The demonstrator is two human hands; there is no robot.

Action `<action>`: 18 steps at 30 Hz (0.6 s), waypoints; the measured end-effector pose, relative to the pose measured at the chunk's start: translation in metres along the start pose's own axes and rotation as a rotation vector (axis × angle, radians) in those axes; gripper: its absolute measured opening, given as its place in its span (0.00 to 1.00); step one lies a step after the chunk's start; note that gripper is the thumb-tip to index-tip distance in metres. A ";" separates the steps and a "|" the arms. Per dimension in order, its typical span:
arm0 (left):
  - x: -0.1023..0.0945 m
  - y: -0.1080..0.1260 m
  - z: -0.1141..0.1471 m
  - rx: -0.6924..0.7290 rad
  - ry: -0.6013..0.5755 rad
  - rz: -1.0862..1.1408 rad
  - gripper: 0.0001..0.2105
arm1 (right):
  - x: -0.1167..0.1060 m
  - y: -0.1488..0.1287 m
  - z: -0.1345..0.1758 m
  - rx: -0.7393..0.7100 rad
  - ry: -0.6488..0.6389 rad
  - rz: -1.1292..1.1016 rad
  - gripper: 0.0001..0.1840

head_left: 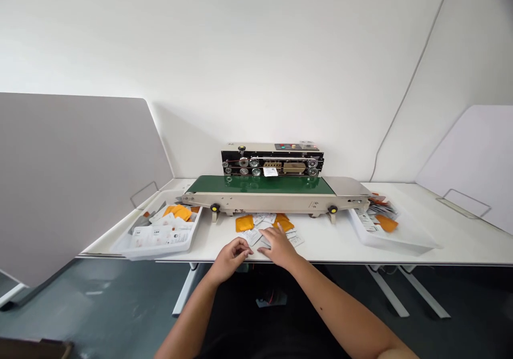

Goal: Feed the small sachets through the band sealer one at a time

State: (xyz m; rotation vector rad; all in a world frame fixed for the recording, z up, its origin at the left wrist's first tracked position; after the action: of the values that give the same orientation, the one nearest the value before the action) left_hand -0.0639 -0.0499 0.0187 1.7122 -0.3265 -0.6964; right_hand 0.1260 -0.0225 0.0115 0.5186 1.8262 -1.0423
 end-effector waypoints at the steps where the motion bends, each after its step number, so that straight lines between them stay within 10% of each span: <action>1: 0.000 0.000 0.000 0.001 -0.002 -0.004 0.13 | 0.001 0.001 0.000 0.001 -0.004 -0.017 0.31; 18: 0.001 0.002 0.003 0.011 0.010 -0.040 0.15 | 0.004 0.019 0.011 0.017 -0.040 -0.185 0.33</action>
State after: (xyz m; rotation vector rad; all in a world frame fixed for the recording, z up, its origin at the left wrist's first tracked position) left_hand -0.0648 -0.0538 0.0196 1.7359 -0.2906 -0.7160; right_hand 0.1431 -0.0220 -0.0025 0.3412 1.8577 -1.1850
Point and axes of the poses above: each hand's wrist, its own z-axis away from the middle knuckle, its own x-axis out of the palm, y = z × x, the point moved 5 cm from there along -z, towards the middle knuckle, and after that the axes turned 13 degrees about -y, right-handed, at the moved point
